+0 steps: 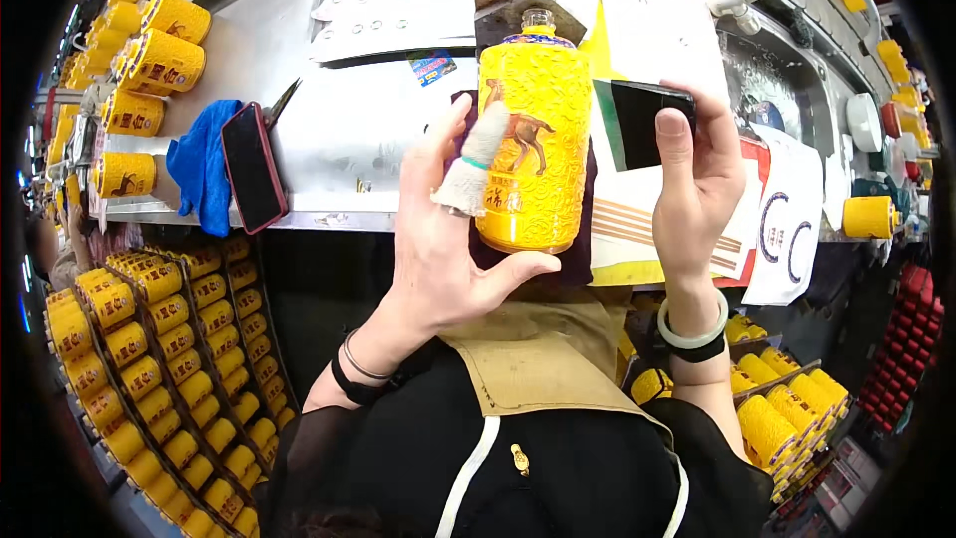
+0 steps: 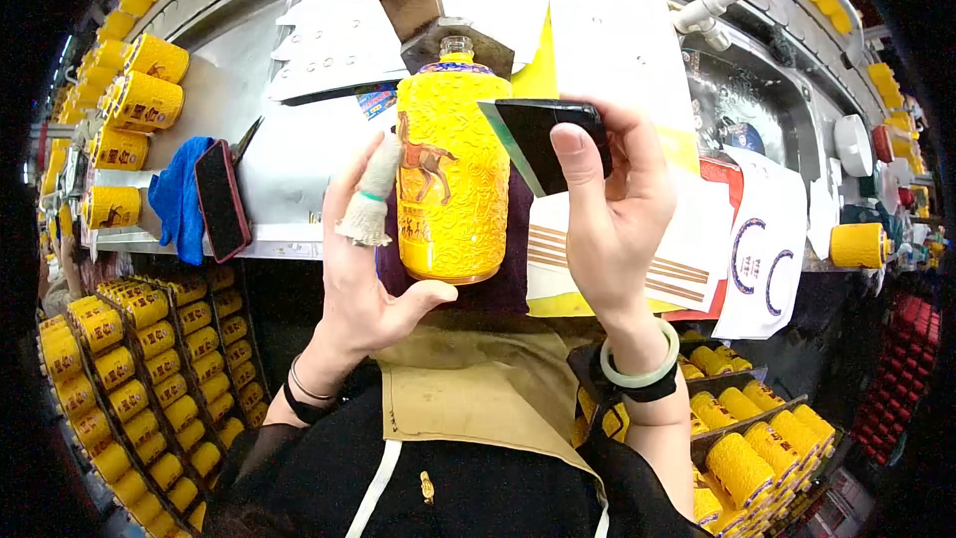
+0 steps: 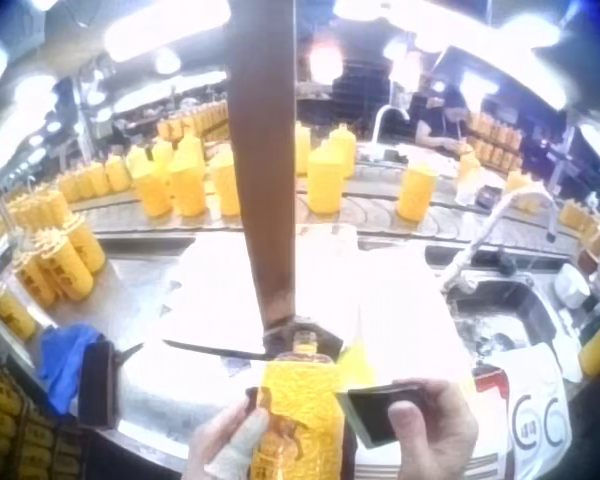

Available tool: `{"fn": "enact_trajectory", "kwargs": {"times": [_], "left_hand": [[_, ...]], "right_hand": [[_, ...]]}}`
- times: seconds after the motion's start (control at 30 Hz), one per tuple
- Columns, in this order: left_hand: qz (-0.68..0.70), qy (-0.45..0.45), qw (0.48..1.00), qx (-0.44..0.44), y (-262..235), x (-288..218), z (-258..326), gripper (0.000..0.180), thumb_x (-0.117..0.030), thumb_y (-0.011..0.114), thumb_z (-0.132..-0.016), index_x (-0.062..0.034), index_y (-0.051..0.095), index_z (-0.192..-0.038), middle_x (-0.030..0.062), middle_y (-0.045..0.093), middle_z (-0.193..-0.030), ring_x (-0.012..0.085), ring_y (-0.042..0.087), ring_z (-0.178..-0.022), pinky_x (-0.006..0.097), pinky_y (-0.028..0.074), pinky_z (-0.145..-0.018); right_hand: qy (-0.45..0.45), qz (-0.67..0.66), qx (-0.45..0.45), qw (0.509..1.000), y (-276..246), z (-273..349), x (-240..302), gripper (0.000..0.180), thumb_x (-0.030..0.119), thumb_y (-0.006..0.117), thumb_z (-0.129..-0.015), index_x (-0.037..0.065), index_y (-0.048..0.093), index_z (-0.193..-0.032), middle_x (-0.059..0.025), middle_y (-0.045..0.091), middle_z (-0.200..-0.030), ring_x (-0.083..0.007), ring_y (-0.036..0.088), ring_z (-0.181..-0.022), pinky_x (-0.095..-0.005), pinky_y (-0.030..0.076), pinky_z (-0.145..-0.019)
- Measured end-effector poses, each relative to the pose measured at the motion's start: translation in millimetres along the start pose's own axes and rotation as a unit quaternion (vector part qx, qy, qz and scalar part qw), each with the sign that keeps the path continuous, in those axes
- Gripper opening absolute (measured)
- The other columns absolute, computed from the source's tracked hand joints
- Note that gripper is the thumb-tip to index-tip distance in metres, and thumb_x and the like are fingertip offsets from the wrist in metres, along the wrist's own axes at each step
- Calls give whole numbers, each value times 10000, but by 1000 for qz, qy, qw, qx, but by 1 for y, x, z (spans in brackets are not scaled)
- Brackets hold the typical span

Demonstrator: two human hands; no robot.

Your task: Applying decorative labels and a horse graphic to yellow textured liquor bottles on a production line.

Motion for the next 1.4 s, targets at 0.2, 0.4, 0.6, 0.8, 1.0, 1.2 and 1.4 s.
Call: {"fn": "enact_trajectory", "kwargs": {"times": [0.2, 0.4, 0.6, 0.8, 1.0, 1.2, 1.4], "left_hand": [[-92, 5, 994, 54, 13, -15, -13, 923, -654, 805, -724, -142, 585, -1461, 334, 381, -1506, 484, 513, -1289, 511, 469, -1050], [-81, 4, 994, 68, 17, -25, -14, 869, -600, 830, -726, -147, 612, -1436, 382, 294, -1563, 516, 462, -1354, 511, 438, -1092], [85, -38, 995, -34, 6, 1, 0, 872, -392, 847, -821, 48, 480, -1479, 327, 353, -1563, 458, 440, -1410, 481, 379, -1151], [1, -8, 1000, -13, 10, -10, -3, 898, -414, 859, -802, 87, 491, -1451, 329, 391, -1534, 468, 496, -1346, 491, 434, -1105], [-40, 6, 999, -5, 12, -16, -4, 933, -463, 860, -786, 100, 499, -1436, 344, 394, -1520, 489, 499, -1332, 499, 435, -1102], [-41, 6, 999, -6, 13, -15, -3, 941, -496, 849, -787, 86, 501, -1439, 340, 384, -1524, 492, 497, -1323, 517, 433, -1093], [-84, 1, 996, 19, 14, -22, -8, 894, -532, 837, -775, -3, 555, -1438, 346, 356, -1518, 503, 476, -1318, 523, 435, -1083]], "right_hand": [[73, -20, -46, 996, -13, 31, -20, 243, 161, 597, -1068, -11, 623, -1237, -29, 644, -1115, -82, 579, -1018, -228, 470, -908], [133, -84, -24, 987, -8, 41, -43, 300, 129, 499, -1099, 14, 528, -1375, -35, 598, -1151, -60, 553, -978, -204, 460, -857], [205, -160, 54, 964, 31, 32, -45, 404, 286, 715, -986, 28, 555, -1253, 37, 462, -931, -51, 422, -826, -200, 366, -729], [194, -88, 45, 976, 48, 26, -41, 440, 217, 820, -889, 36, 524, -1159, 11, 476, -931, -52, 415, -829, -206, 369, -703], [201, -86, 23, 975, 49, 28, -56, 412, 126, 819, -874, 47, 506, -1128, 23, 454, -922, -47, 393, -814, -205, 356, -689], [212, -98, 28, 972, 52, 27, -53, 416, 116, 808, -882, 40, 493, -1141, 19, 467, -946, -65, 434, -838, -216, 401, -755], [243, -191, 22, 951, 48, 33, -60, 359, 103, 778, -918, 52, 531, -1174, 36, 464, -942, -47, 438, -846, -198, 384, -750]]}}
Point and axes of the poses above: each hand's wrist, its own z-axis away from the middle knuckle, its own y-axis out of the palm, x = y × z, the point moved 10 cm from there along -z, towards the middle knuckle
